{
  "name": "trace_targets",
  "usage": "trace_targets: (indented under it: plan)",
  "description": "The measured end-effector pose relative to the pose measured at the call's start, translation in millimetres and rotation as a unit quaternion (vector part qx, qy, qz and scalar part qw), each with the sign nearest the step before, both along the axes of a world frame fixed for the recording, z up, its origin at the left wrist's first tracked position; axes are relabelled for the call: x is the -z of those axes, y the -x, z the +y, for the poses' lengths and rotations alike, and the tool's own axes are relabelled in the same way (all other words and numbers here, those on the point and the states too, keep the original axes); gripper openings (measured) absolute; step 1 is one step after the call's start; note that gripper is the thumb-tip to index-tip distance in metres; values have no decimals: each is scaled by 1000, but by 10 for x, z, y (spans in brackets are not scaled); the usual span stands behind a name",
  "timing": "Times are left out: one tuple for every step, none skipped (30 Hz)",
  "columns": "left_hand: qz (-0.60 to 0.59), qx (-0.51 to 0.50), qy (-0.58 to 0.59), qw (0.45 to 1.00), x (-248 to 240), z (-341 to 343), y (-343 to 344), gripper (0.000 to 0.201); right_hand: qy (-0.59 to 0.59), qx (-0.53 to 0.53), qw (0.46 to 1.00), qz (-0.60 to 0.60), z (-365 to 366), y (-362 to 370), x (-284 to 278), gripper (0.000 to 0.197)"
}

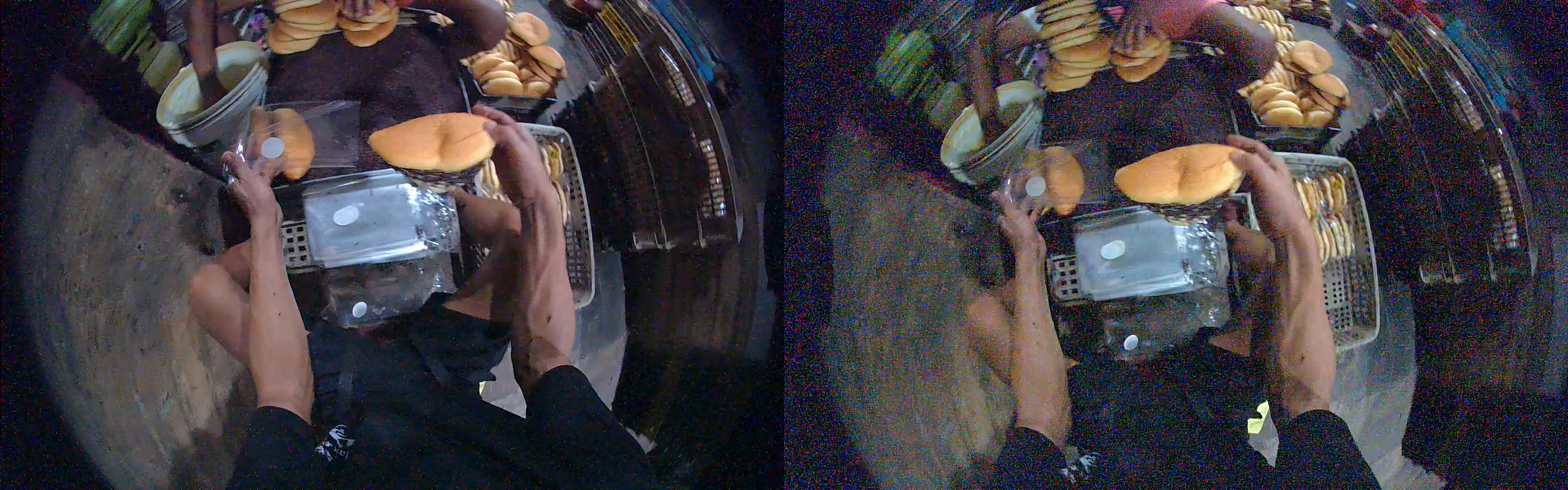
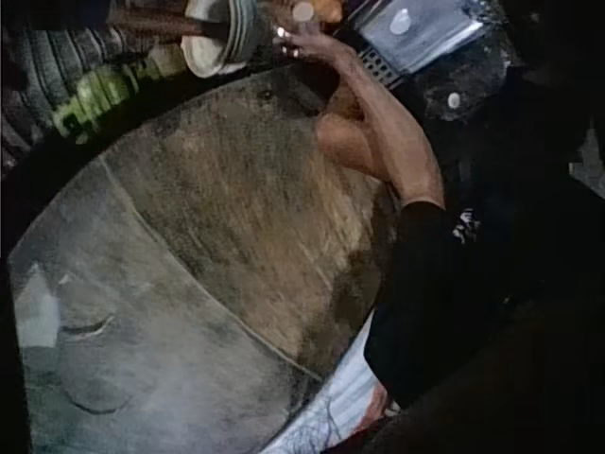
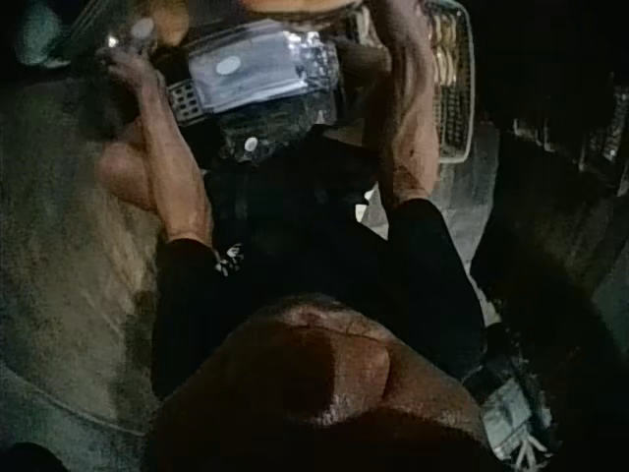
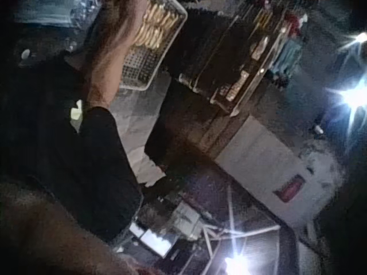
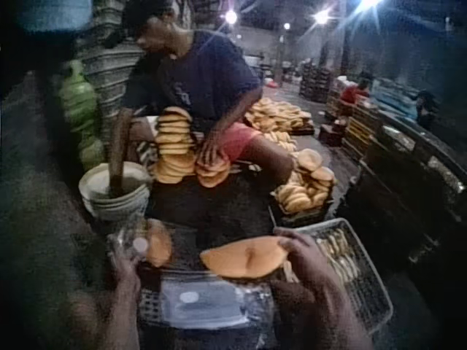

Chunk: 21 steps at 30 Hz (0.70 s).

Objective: The person sits on the floor and repeatedly packages small bread rolls into clear plastic bags. They pick up a roll, place it into a bag, and then place the packaged roll into a white plastic basket. The process is repeated continuously throughout the clip.

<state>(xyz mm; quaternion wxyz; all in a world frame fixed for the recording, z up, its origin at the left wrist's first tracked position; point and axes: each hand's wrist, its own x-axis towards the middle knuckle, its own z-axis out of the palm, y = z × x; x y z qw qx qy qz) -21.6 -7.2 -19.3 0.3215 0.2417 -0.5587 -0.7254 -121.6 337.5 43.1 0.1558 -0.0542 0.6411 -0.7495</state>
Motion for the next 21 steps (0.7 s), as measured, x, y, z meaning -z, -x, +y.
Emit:
trace_targets:
  plan:
    - [6, 20, 12, 1000, 33, 80, 60, 76, 4, 0, 1000, 13, 62, -23, -130, 47]
    - [13, 40, 24, 999, 11, 175, 124, 77, 9, 0, 1000, 28, 95, -40, -239, 47]
    - [14, 83, 34, 996, -10, 263, 166, 79, 1, 2, 999, 36, 90, -32, -200, 48]
    - [34, 124, 24, 991, -60, 427, 196, 79, -11, 5, 999, 44, 60, -24, -150, 49]
    - [50, 159, 19, 986, -153, 565, 148, 78, 28, 24, 999, -4, -84, -134, -264, 50]
    - [67, 193, 14, 979, -209, 647, 94, 78, 53, 37, 998, -25, -163, -196, -300, 51]
    - [90, 274, 16, 957, -93, 600, 38, 75, 32, 20, 999, 5, -174, -157, -218, 51]
    - [69, 255, -29, 964, -115, 739, 35, 74, 4, 10, 999, 31, -195, -128, -151, 51]
    - [47, 235, -73, 968, -109, 979, 50, 73, -25, 20, 999, 21, -197, -166, -86, 51]
    - [21, 211, -117, 970, -116, 1185, 35, 72, -36, 23, 999, 32, -244, -256, -114, 49]
    - [44, 196, -135, 970, -157, 1337, 19, 66, -46, 19, 998, 43, -321, -347, -159, 48]
    - [66, 187, -155, 968, -201, 1514, 42, 60, -59, 21, 997, 52, -340, -444, -199, 47]
    - [87, 178, -173, 965, -253, 1586, 57, 54, -35, 70, 995, 67, -333, -583, -293, 36]
    - [101, 179, -230, 951, -284, 1586, 79, 53, -133, 81, 961, 230, -313, -627, -309, 34]
    - [115, 181, -287, 934, -307, 1572, 106, 52, -228, 90, 890, 383, -298, -652, -307, 33]
    - [123, 187, -345, 912, -318, 1604, 151, 51, -320, 99, 788, 517, -240, -666, -293, 33]
    - [142, 156, -410, 887, -391, 1603, 188, 52, -306, 147, 772, 537, -223, -624, -320, 34]
    - [92, 152, -359, 916, -340, 1627, 268, 54, -293, 195, 754, 555, -200, -578, -377, 35]
    - [45, 146, -307, 939, -294, 1668, 389, 56, -304, 232, 731, 565, -171, -608, -496, 42]
    - [-8, 150, -254, 955, -285, 1783, 484, 58, -389, 199, 698, 567, -104, -635, -491, 47]
    - [4, 214, -133, 968, -270, 1922, 567, 69, -469, 162, 662, 562, -46, -638, -469, 53]
